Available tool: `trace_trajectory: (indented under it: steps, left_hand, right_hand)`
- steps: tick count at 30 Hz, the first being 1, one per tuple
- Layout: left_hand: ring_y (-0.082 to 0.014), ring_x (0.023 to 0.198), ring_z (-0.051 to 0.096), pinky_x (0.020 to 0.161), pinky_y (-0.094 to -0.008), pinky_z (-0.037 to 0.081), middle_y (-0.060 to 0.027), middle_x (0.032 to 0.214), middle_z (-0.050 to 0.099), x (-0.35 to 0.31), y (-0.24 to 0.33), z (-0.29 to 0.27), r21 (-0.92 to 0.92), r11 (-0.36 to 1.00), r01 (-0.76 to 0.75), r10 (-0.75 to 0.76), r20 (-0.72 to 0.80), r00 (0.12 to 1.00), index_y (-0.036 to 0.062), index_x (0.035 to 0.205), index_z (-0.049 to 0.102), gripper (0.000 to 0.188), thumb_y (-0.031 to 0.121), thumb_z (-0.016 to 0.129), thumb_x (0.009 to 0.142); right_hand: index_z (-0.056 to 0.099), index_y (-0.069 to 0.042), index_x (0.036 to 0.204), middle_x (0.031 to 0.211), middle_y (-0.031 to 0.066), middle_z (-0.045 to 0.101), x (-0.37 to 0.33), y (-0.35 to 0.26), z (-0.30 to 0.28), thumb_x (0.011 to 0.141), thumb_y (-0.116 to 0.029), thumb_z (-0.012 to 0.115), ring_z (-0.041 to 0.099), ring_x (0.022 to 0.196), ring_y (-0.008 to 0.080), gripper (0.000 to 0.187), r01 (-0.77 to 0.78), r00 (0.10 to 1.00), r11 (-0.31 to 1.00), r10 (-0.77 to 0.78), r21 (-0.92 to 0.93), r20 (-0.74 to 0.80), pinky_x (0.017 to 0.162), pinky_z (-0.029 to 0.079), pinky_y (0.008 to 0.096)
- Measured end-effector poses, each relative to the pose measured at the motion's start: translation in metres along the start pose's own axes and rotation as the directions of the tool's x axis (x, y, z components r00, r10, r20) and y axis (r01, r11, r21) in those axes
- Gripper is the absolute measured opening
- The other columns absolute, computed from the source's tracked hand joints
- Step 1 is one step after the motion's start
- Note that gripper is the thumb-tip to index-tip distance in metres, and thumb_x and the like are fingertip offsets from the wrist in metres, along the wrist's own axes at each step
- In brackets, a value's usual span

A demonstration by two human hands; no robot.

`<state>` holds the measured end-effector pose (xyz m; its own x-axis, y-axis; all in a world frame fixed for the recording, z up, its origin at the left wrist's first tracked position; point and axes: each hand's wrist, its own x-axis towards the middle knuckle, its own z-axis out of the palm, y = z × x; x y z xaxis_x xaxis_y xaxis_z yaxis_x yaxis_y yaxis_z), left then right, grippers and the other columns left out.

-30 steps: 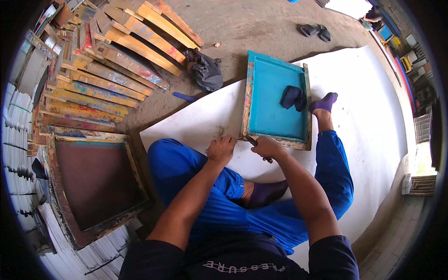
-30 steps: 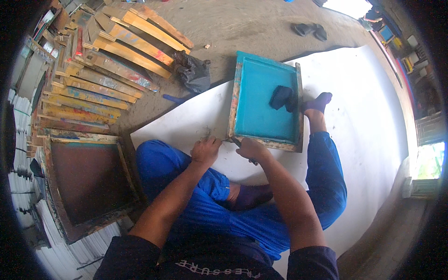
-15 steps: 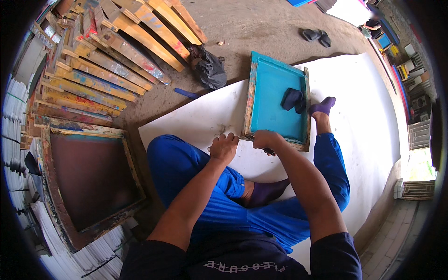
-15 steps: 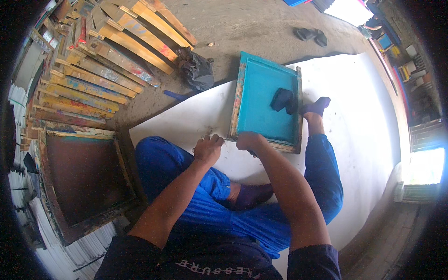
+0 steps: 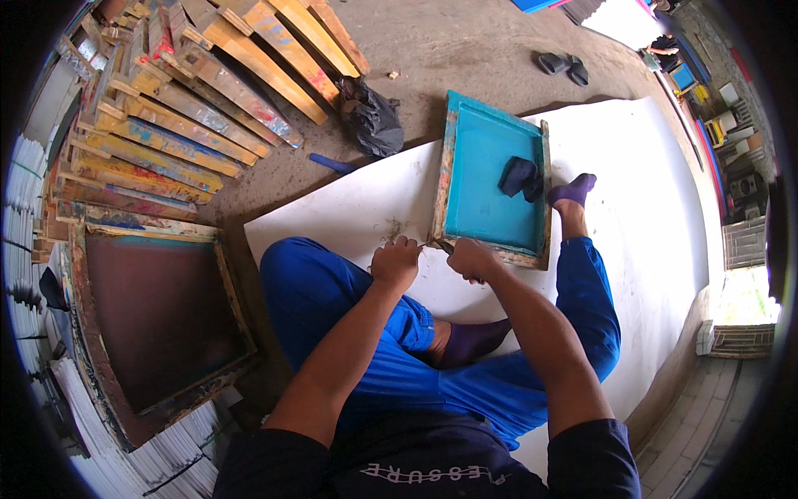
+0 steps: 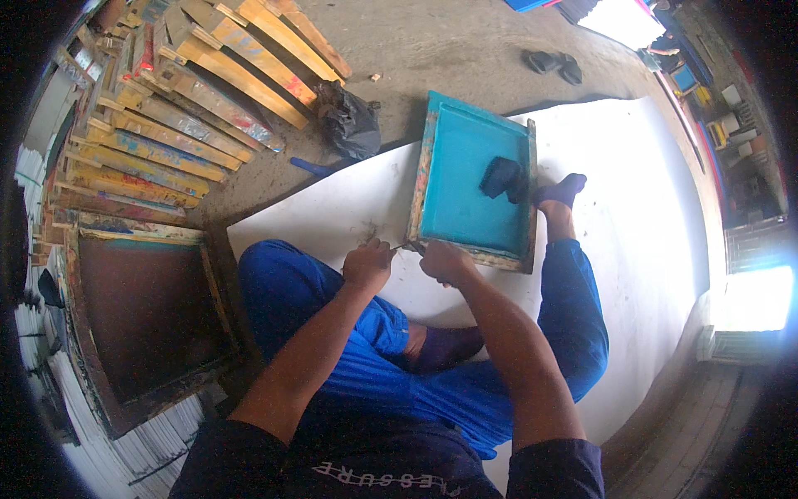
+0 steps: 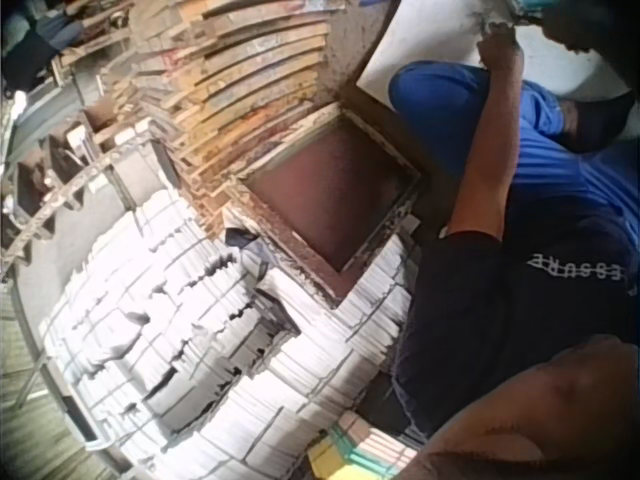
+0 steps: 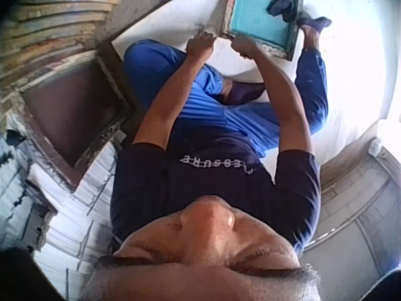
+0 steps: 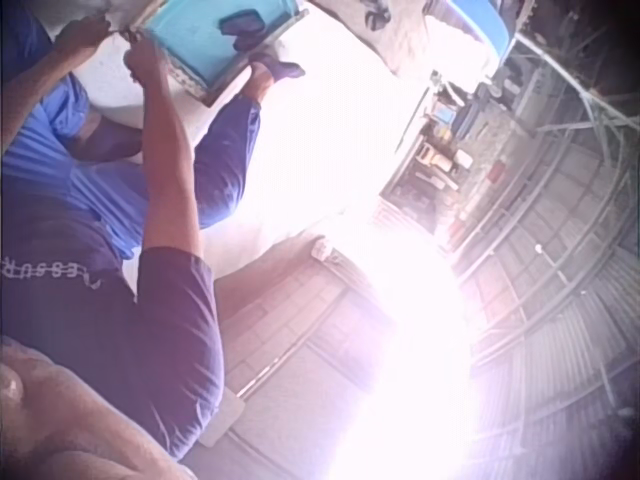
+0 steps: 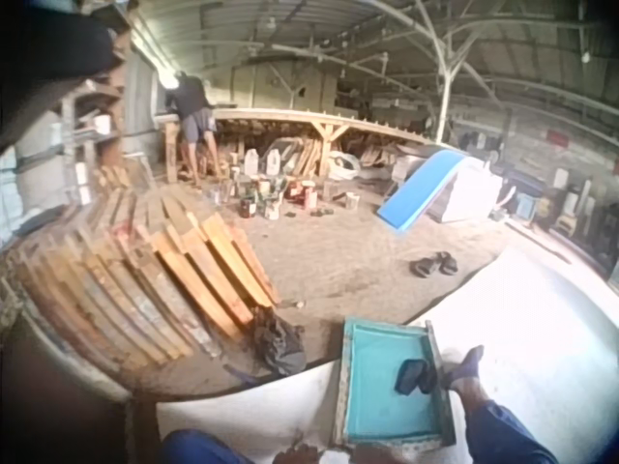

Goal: The person sits on the floor and uses a chisel and hammer to scrape the edges of a teal wooden frame. They repeatedly tap the chisel with the hammer to remove material from the frame's border.

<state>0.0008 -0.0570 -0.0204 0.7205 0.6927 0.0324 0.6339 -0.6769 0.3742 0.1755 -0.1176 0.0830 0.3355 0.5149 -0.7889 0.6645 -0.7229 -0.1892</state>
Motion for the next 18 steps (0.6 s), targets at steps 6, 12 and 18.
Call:
trace_trajectory:
  steps: [6, 12, 18]
  left_hand:
    - [-0.0361, 0.086, 0.072, 0.073, -0.0493, 0.056, -0.0126, 0.1, 0.071, 0.003, 0.0, 0.0, -0.086, 0.993, 0.085, -0.079, 0.072, 0.994, 0.0085, 0.096, 0.069, 0.028, 0.035, 0.059, 0.099]
    - [-0.0386, 0.091, 0.07, 0.077, -0.0516, 0.055, -0.0148, 0.097, 0.071, 0.005, 0.002, -0.002, -0.136, 0.98, 0.144, -0.128, 0.117, 0.985, 0.0071, 0.095, 0.069, 0.029, 0.034, 0.059, 0.099]
    - [-0.0399, 0.088, 0.069, 0.076, -0.0531, 0.054, -0.0167, 0.094, 0.071, 0.004, 0.004, -0.001, -0.167, 0.977, 0.129, -0.118, 0.07, 0.99, 0.0068, 0.093, 0.068, 0.029, 0.033, 0.058, 0.1]
  right_hand:
    - [0.069, 0.005, 0.104, 0.108, 0.0345, 0.068, 0.009, 0.02, 0.06, 0.09, -0.028, 0.056, 0.066, 0.108, 0.047, 0.038, 0.055, 0.958, 0.997, -0.037, 0.053, -0.283, 0.096, 0.052, 0.0547]
    - [0.066, 0.005, 0.107, 0.101, 0.0328, 0.07, 0.021, 0.025, 0.095, 0.094, -0.032, 0.057, 0.068, 0.101, 0.048, 0.04, 0.056, 0.934, 0.982, 0.011, 0.178, -0.358, 0.092, 0.053, 0.0553]
    - [0.064, 0.002, 0.099, 0.089, 0.0304, 0.071, 0.029, 0.036, 0.114, 0.096, -0.032, 0.056, 0.07, 0.086, 0.0496, 0.035, 0.129, 0.882, 0.977, -0.035, 0.168, -0.471, 0.081, 0.056, 0.0579]
